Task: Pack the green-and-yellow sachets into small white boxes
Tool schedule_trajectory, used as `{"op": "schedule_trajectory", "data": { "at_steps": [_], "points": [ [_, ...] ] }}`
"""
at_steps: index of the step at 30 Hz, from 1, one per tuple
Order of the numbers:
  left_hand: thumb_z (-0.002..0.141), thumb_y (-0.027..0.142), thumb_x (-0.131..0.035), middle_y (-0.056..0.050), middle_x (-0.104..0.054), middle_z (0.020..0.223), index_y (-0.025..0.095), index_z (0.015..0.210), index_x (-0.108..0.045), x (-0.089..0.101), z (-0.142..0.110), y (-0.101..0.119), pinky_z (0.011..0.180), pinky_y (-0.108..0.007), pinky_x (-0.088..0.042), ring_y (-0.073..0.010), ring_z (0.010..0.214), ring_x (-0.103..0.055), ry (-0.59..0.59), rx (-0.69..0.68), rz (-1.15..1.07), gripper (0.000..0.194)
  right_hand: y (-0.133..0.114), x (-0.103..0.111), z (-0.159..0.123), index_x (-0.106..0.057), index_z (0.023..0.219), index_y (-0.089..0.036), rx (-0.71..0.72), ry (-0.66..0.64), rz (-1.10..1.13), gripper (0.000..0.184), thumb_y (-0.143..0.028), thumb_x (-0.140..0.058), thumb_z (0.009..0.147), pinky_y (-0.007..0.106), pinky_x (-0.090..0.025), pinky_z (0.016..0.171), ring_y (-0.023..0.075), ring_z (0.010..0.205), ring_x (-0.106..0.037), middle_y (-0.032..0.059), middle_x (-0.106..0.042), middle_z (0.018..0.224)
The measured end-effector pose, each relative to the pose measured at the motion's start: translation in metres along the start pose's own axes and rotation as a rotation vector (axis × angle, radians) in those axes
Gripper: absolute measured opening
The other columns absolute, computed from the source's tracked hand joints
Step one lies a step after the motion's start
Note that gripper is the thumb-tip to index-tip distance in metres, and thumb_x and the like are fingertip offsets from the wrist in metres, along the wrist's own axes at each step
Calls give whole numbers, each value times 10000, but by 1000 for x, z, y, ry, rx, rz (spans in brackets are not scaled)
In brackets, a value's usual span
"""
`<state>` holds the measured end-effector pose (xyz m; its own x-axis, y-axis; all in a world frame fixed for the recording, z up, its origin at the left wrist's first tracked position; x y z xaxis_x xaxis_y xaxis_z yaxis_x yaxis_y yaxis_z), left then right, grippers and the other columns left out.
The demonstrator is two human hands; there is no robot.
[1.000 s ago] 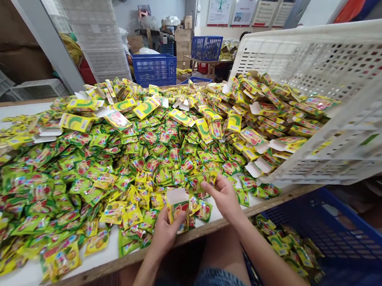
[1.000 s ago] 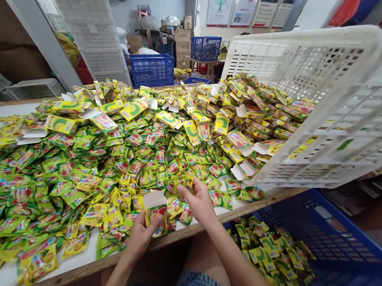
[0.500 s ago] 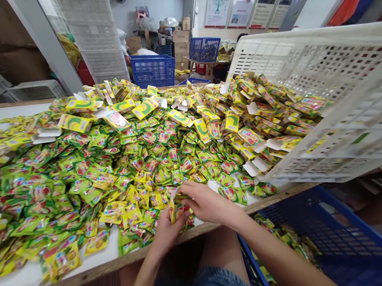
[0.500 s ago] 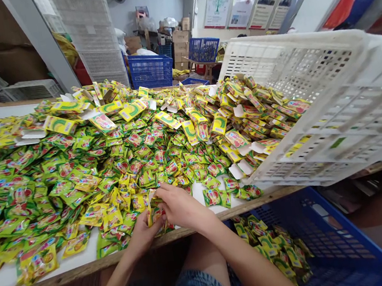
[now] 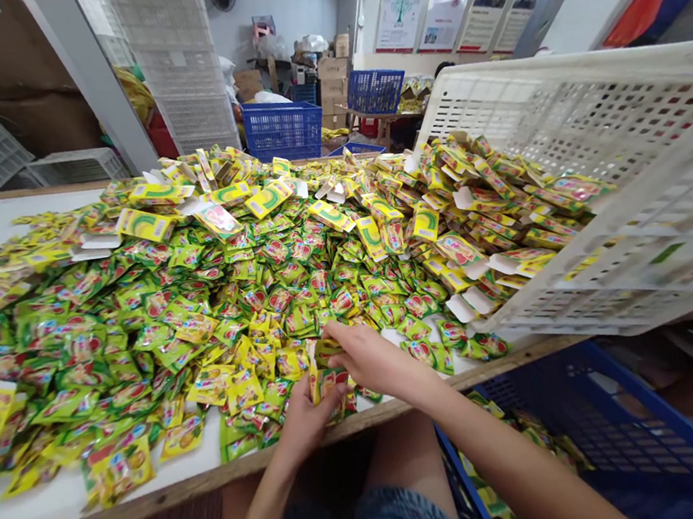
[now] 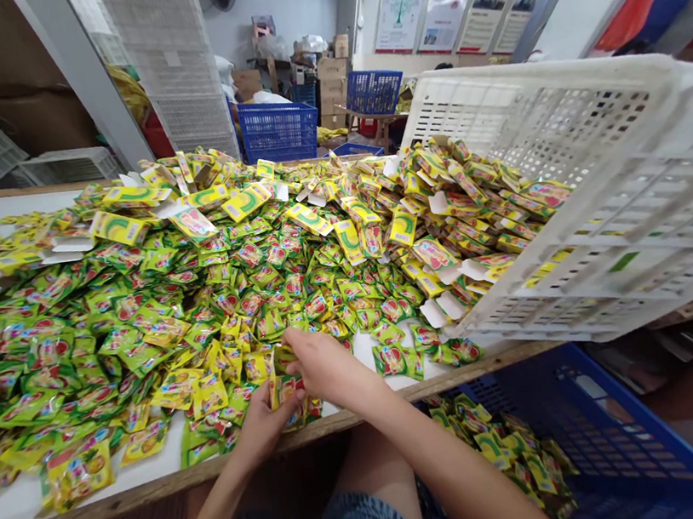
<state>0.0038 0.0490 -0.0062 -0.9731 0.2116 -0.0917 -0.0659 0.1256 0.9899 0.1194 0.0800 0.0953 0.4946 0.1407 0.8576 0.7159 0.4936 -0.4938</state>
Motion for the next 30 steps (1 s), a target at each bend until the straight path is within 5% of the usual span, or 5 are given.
{"op": "schedule_trajectory", "data": {
  "at_steps": [10,15,19,22,30],
  "points": [
    [667,396,-695,19,-603,684,149,805,-553,3,1,-1,588,-232,-447,-133,619,-559,65,30,-26,317,7,-8,-11,-568,830,-194,16,280,166,128,-165,-665,752,332,-384,829,196,930,-492,39,-574,939],
    [665,388,-689,-27,-672,797,132,889,-602,1,1,6,664,-265,-471,-175,720,-598,22,-19,33,351,2,-20,-20,-624,689,-192,71,180,193,137,-232,-598,817,405,-348,924,229,1090,-421,61,-531,1108],
    [690,407,-666,-79,-679,975,129,1011,-580,4,1,6,785,-318,-478,-222,883,-618,61,-51,32,433,7,-25,-28,-608,892,-200,-12,191,367,73,-213,-562,837,382,-382,901,206,1029,-487,63,-561,1044],
    [738,413,-626,-99,-655,1057,145,1079,-547,3,1,7,841,-357,-473,-240,965,-608,50,-57,5,440,17,-30,-35,-497,1044,-214,-112,296,615,228,-206,-560,825,341,-415,880,178,984,-536,47,-570,1023],
    [806,277,-592,-64,-603,1068,244,1198,-301,-3,-5,12,900,-365,-450,-199,1015,-598,53,-226,-122,490,41,-45,-52,-492,956,-212,-256,509,769,218,-244,-614,778,267,-451,762,156,844,-574,20,-592,888]
  ]
}}
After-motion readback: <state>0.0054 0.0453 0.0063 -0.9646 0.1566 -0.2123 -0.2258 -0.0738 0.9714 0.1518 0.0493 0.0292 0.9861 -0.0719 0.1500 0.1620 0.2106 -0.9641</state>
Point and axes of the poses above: each hand's wrist, its own z-axis towards the middle knuckle, its own x-axis out of the back of the hand, y = z × x, the point moved 4 cm from there along z, towards the middle knuckle
